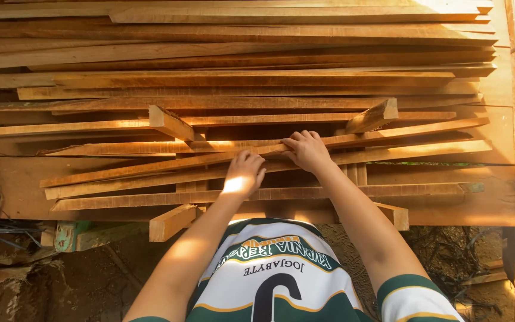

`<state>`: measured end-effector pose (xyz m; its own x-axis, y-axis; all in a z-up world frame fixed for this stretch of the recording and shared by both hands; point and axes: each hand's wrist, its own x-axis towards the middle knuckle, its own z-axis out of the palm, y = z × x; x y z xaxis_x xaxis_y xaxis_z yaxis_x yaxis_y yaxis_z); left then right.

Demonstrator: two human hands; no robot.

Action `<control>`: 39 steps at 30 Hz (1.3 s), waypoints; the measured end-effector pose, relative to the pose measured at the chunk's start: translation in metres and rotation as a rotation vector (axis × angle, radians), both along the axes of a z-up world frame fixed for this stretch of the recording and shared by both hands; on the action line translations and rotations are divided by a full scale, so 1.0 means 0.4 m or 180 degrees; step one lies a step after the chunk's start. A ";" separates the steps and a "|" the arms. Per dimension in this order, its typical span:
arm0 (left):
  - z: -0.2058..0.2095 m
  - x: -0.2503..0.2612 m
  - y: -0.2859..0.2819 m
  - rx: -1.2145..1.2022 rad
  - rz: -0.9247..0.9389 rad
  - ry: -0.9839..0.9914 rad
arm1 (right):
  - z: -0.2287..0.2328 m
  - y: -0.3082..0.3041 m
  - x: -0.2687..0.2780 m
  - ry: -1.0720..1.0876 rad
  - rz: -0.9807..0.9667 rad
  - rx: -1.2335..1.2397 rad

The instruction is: Organizing and sorting thin wooden planks onto a stack in a woodworking area.

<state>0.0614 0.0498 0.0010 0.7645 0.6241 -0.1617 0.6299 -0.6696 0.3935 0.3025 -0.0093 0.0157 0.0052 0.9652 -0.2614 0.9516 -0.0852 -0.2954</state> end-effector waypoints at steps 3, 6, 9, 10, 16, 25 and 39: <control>-0.042 0.018 -0.050 0.0420 -0.0170 -0.0321 | -0.025 -0.012 0.016 0.0229 -0.0114 -0.0027; -0.053 0.025 -0.074 0.0392 -0.0204 -0.0094 | -0.032 -0.012 0.011 0.0262 -0.0152 0.0173; -0.093 0.039 -0.060 -0.0223 -0.0146 0.0695 | -0.097 -0.008 0.009 -0.0126 -0.0137 0.0963; -0.119 0.042 -0.059 -0.0607 -0.0091 0.0994 | -0.131 -0.014 0.007 -0.0311 -0.0172 0.1521; -0.228 0.003 -0.054 -0.1178 0.0253 0.0458 | -0.039 -0.150 -0.096 0.0310 -0.0195 0.1363; 0.017 -0.057 -0.056 -0.1683 -0.0140 0.1129 | 0.033 -0.211 -0.084 0.0499 -0.0509 -0.0909; 0.019 -0.081 -0.080 -0.0778 -0.0217 0.1580 | -0.004 -0.214 -0.076 0.0256 -0.0378 -0.0997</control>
